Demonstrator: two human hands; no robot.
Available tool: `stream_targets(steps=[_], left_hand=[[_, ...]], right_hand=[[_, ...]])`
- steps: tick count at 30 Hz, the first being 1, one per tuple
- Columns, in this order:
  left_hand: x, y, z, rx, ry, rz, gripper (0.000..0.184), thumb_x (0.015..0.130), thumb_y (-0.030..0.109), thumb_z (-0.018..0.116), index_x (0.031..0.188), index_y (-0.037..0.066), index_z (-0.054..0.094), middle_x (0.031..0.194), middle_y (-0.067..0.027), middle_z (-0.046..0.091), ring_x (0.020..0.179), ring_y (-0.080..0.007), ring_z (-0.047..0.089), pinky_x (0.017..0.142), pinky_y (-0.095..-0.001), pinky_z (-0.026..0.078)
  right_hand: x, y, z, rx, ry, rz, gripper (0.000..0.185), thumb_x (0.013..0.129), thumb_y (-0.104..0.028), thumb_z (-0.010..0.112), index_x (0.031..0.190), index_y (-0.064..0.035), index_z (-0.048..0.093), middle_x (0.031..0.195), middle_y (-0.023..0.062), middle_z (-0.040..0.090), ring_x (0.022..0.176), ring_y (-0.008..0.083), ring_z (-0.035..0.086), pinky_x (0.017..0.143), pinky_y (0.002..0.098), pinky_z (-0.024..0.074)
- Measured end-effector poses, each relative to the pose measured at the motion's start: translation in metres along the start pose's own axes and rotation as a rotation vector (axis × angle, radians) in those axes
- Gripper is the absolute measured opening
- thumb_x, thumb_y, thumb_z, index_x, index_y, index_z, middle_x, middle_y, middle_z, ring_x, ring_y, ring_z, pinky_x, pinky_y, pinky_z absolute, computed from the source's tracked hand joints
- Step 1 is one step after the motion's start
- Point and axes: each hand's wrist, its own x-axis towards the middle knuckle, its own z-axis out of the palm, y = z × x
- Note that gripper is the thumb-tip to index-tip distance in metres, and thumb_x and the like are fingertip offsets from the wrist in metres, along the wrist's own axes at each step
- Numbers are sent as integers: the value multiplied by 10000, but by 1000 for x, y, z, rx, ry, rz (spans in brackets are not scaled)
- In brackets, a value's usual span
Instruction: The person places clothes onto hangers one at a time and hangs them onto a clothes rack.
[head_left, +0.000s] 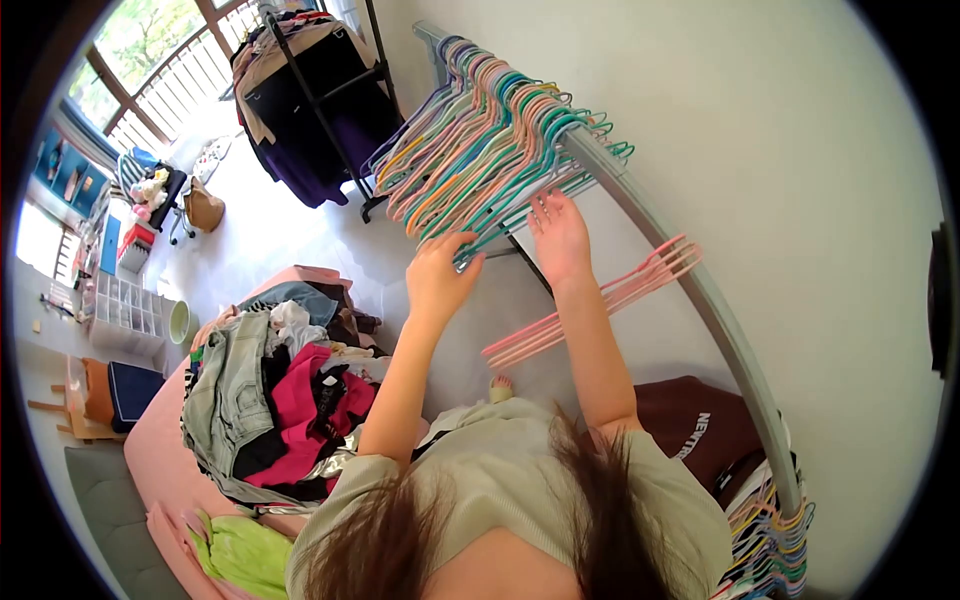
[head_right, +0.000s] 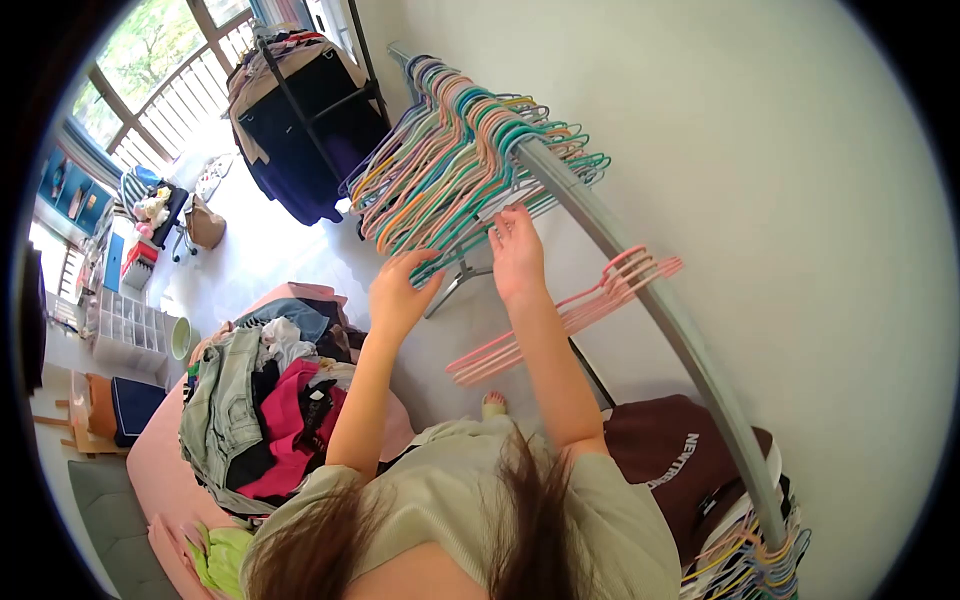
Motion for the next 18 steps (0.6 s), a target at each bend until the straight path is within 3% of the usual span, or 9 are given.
stream_targets(steps=[3,6,9,15,18], left_hand=[[11,8,10,17,-4,-34,224,722,185,699,932,127,648,928,-28,657,876,-243,602,745,-361,482],[15,14,21,23,25,-36,211,729,166,693,931,128,648,893,-24,647,854,-239,603,728,-357,480],[17,15,30,32,63,5,179,753,119,679,928,94,649,859,-42,627,784,-223,604,675,-330,476],[22,18,40,-196,73,-30,135,809,28,623,941,35,650,817,-69,594,689,-180,561,609,-277,447],[25,30,42,-233,58,-28,148,814,19,619,959,23,649,809,-73,588,661,-156,552,583,-263,437]], right_hand=[[3,-9,4,175,37,164,578,820,-160,536,1345,-32,332,1268,86,418,1223,214,380,1028,346,295],[3,-12,4,218,-14,177,647,820,-178,517,1403,-48,267,1426,116,269,1360,252,213,1112,356,165],[-1,-17,9,168,-6,192,562,834,-159,490,1362,-63,326,1282,77,409,1230,206,369,1032,341,288],[-4,-19,4,113,-91,180,672,834,-142,471,1446,-73,203,1403,108,313,1317,210,282,1071,338,241],[-6,-16,0,141,-120,150,659,832,-143,472,1438,-72,225,1392,106,323,1311,206,289,1074,336,232]])
